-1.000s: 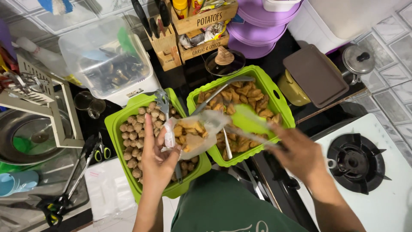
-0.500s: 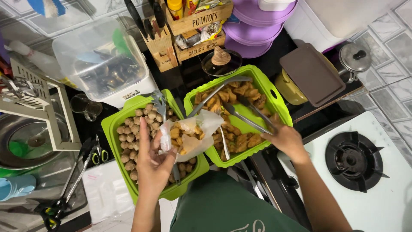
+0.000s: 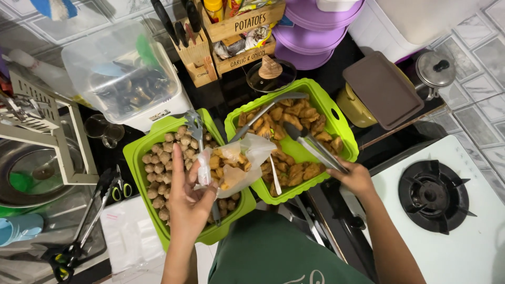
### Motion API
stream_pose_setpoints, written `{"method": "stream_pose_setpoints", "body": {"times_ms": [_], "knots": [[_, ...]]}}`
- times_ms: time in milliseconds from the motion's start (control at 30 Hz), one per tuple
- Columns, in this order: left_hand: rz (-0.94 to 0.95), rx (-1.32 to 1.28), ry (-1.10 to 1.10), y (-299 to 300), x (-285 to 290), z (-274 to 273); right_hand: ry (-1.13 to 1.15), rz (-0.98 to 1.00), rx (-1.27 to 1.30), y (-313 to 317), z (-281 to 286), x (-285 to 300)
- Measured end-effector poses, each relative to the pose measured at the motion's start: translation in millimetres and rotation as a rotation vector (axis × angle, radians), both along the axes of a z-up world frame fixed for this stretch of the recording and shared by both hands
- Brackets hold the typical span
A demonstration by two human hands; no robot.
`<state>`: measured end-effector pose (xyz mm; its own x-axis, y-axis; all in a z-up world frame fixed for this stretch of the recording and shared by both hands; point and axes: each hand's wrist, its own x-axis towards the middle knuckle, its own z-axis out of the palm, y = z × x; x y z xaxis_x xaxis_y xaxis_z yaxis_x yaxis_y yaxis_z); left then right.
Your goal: Pack fried food items and meatballs into plastic bags using tongs
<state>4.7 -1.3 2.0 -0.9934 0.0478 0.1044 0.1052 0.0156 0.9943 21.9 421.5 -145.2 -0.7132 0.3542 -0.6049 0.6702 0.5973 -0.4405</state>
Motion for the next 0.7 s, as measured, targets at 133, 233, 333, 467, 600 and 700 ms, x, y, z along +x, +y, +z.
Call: {"method": "stream_pose_setpoints", "body": {"times_ms": [133, 233, 333, 467, 600, 700], "knots": [[-0.008, 0.022, -0.028, 0.2, 0.7, -2.9, 0.041, -0.108, -0.059, -14.8, 53.5, 15.7], [-0.024, 0.036, 0.001, -0.5, 1.7, -4.2, 0.192, -0.172, -0.14, -33.9, 104.2, 20.9], [-0.006, -0.011, -0.03, -0.1, 2.4, -3.3, 0.404, -0.143, -0.198, -39.0, 129.3, 29.4], [-0.008, 0.055, -0.009, -1.2, 1.8, -6.0, 0.743, 0.493, -0.117, -47.2, 134.2, 36.4], [0.005, 0.05, 0.046, -5.9, 2.3, -13.2, 0.83, 0.863, 0.195, -104.1, 149.3, 26.7], [0.031, 0.032, 0.003, -7.6, 2.9, -12.4, 0.844, 0.773, 0.13, -104.5, 140.0, 26.7]]}}
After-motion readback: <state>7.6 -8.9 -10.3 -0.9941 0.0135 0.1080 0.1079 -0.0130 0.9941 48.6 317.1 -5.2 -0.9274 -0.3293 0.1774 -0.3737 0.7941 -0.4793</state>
